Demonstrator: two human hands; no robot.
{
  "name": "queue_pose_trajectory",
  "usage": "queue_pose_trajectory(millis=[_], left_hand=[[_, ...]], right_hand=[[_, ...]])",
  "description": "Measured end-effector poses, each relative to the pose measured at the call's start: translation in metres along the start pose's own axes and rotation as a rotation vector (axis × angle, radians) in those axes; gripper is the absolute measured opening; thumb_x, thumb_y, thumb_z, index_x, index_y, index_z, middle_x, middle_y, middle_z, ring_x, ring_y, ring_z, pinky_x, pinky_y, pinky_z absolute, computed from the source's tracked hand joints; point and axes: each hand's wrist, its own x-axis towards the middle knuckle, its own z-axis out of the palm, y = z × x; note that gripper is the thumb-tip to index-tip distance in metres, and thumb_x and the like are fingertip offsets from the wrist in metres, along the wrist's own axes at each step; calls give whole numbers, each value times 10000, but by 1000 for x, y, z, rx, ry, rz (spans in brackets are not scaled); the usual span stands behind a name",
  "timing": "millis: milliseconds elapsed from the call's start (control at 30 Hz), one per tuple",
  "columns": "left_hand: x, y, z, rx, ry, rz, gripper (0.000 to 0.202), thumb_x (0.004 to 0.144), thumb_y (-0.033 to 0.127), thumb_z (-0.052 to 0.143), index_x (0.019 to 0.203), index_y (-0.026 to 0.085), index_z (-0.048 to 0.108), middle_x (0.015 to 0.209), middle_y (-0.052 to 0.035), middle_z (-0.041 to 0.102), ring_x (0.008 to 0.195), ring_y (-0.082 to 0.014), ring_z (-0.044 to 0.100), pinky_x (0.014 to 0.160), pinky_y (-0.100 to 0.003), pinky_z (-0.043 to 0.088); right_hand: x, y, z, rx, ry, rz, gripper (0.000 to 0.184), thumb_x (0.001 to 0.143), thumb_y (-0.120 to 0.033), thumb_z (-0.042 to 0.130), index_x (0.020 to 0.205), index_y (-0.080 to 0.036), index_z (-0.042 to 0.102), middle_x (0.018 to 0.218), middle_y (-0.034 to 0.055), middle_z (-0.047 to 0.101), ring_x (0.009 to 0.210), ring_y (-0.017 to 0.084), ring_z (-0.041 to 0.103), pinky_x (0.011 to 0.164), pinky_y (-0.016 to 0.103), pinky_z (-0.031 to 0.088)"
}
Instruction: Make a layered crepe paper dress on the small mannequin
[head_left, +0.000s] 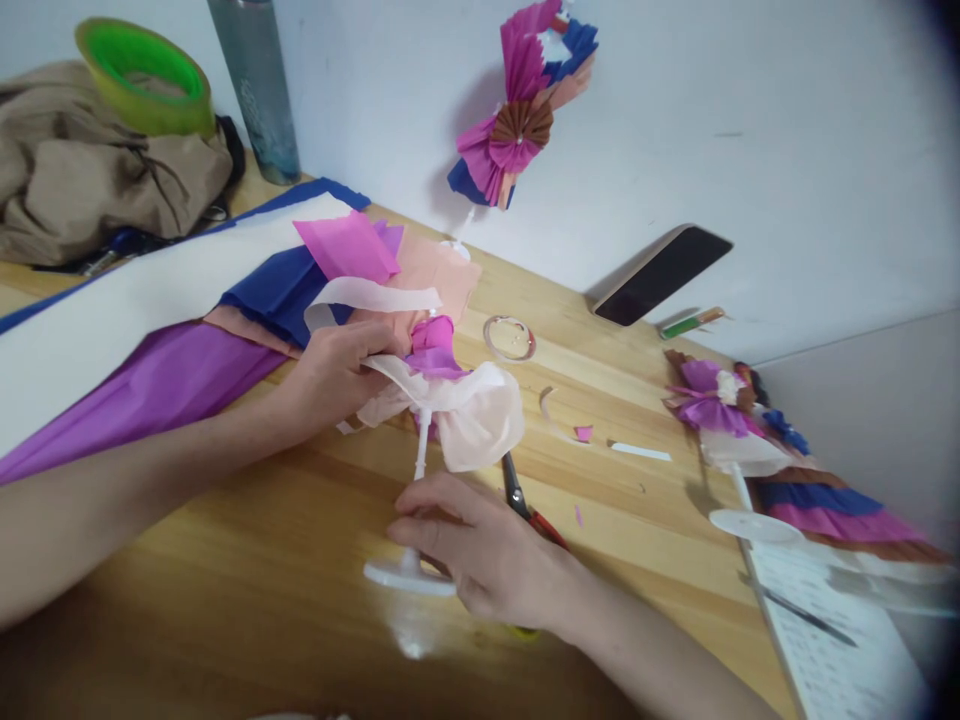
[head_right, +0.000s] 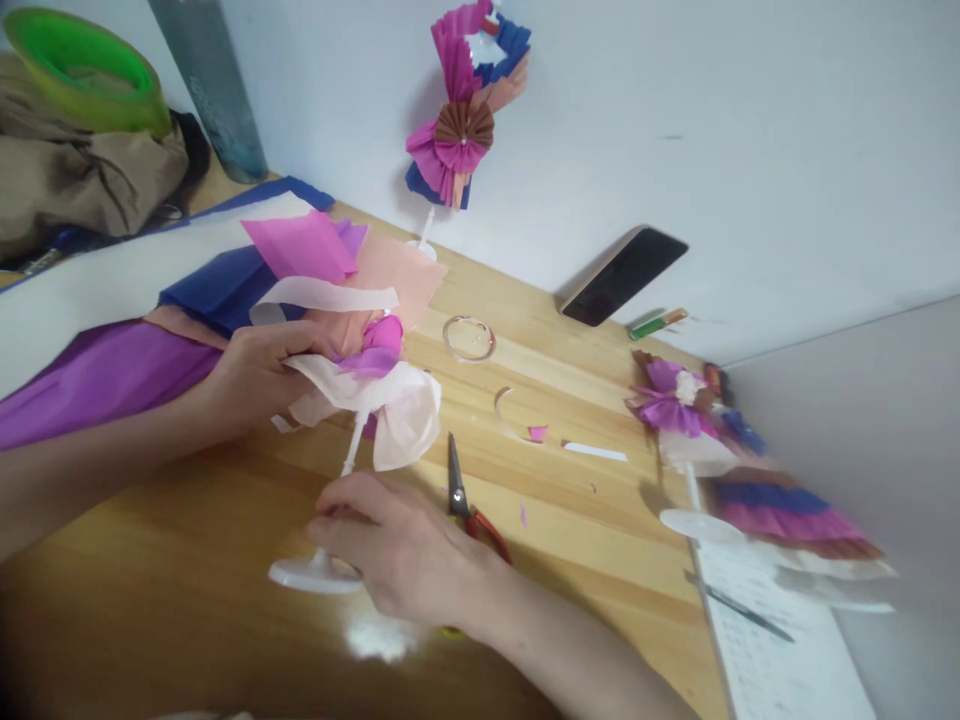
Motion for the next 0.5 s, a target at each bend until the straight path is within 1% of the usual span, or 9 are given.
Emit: queue_pose_trajectory(millis=[133, 233, 300, 367, 433, 500], left_hand=[[0, -3, -4, 101, 13, 39, 129, 729, 73, 517, 708, 180, 586, 682, 35, 585, 618, -91, 496, 556, -207, 386], [0, -6, -6, 179, 17, 103, 160, 731, 62, 490, 741, 190, 585, 755, 18, 631, 669, -105, 552, 612, -220, 429], [1, -9, -9, 190, 3, 153, 140, 763, 92, 505, 768, 206, 587, 851, -3, 683, 757, -133, 619, 669, -241, 471], [1, -12, -11, 189, -24, 205, 141, 794, 108, 510, 825, 216, 596, 1009, -36, 711, 907, -163, 657, 750, -263, 504], [0, -14, -14, 197, -57, 250, 153, 804, 102, 512, 871, 210, 597, 1169, -75, 684, 1046, -184, 643, 826, -285, 515], [-3, -15, -15, 218, -76, 244, 146, 786, 89, 525, 855, 197, 596, 1208, -95, 669, 1082, -202, 632, 839, -304, 524]], right_hand=[[-1, 1, 0, -58, 2, -30, 337, 869, -62, 403, 1083, -166, 642, 1060, 95, 644, 913, 157, 599, 770, 273, 507], [-1, 2, 2, -76, 44, -70, 307, 882, -70, 407, 1064, -155, 639, 1035, 86, 651, 894, 154, 605, 753, 272, 502], [0, 3, 3, -95, 64, -95, 286, 891, -66, 415, 1053, -147, 636, 1011, 78, 656, 859, 149, 604, 731, 268, 498], [2, 3, 3, -131, 54, -109, 278, 910, -63, 404, 1042, -143, 635, 985, 76, 660, 818, 144, 594, 703, 266, 490], [3, 2, 3, -181, 36, -114, 281, 947, -86, 377, 1018, -140, 643, 953, 75, 665, 779, 143, 581, 678, 267, 480], [6, 0, 2, -227, 23, -118, 307, 984, -134, 350, 984, -135, 656, 921, 74, 667, 740, 146, 566, 658, 270, 469]])
